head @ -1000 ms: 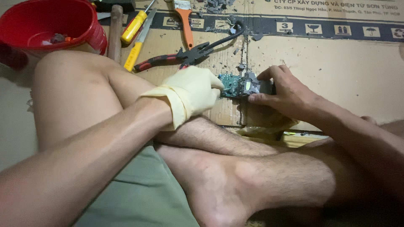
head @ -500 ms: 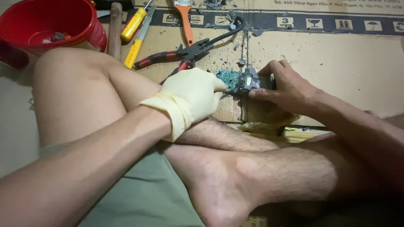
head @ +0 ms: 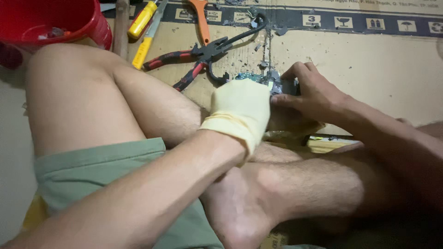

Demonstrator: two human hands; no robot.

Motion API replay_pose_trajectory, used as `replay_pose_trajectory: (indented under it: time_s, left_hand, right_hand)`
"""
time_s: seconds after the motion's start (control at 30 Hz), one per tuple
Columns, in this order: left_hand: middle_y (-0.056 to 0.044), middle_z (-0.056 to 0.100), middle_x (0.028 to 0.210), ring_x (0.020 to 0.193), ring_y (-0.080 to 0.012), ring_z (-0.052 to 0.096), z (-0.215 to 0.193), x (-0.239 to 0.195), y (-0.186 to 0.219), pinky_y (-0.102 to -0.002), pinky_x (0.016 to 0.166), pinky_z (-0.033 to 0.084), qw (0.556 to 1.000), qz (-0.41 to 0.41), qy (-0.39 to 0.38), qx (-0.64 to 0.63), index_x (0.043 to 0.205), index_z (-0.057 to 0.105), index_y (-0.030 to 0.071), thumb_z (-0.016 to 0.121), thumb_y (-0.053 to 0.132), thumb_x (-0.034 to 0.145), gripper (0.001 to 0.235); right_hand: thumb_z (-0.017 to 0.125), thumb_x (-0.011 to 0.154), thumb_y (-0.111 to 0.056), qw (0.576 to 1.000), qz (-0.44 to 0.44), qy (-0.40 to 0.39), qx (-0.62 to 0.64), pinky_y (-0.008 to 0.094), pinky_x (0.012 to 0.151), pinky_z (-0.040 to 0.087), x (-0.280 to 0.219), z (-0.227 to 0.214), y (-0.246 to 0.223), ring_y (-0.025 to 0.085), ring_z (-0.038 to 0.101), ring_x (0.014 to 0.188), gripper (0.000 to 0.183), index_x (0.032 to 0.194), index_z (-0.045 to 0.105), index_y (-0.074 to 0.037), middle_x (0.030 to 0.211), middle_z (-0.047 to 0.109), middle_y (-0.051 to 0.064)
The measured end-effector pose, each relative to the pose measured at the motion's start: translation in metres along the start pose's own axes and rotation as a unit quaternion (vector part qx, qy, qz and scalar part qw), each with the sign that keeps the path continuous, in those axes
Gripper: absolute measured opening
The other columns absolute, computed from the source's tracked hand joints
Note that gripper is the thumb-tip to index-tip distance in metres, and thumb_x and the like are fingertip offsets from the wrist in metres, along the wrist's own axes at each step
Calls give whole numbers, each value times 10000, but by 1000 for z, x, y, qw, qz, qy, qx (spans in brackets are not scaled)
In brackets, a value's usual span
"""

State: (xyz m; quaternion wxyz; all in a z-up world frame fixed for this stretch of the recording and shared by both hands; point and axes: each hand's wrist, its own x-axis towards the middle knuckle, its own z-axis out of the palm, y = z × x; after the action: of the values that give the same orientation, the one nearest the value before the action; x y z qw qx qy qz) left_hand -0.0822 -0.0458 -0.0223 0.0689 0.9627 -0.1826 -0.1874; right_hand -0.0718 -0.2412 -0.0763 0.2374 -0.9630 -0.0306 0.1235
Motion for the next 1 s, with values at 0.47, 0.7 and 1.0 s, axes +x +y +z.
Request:
replay_pose_trajectory:
  time_s: [0.47, 0.7, 1.0]
  left_hand:
    - [-2, 763, 843, 884, -240, 758, -3, -16, -15, -496, 718, 601, 996, -80, 49, 2, 932, 789, 196, 551, 131, 902, 249]
    - [-12, 757, 769, 824, -282, 761, 13, -11, -20, -509, 697, 607, 993, -77, 90, -10, 851, 790, 190, 537, 89, 909, 279]
    - [-63, 755, 776, 827, -343, 755, 4, -25, -26, -547, 677, 600, 990, -67, 119, -16, 893, 787, 207, 522, 71, 894, 298]
  right_hand:
    - [789, 866, -487, 1000, 4, -7, 22, 617, 918, 516, -5, -9, -16, 486, 598, 1179, 667, 1320, 526, -75, 1292, 483, 239]
    - [786, 844, -534, 1000, 17, -16, 15, 604, 926, 517, -2, -7, -8, 479, 593, 1199, 728, 1350, 504, -93, 1304, 482, 221]
    - [804, 851, -462, 999, 11, -6, 39, 630, 954, 504, -4, -5, -14, 528, 567, 1218, 685, 1316, 513, -52, 1300, 476, 265]
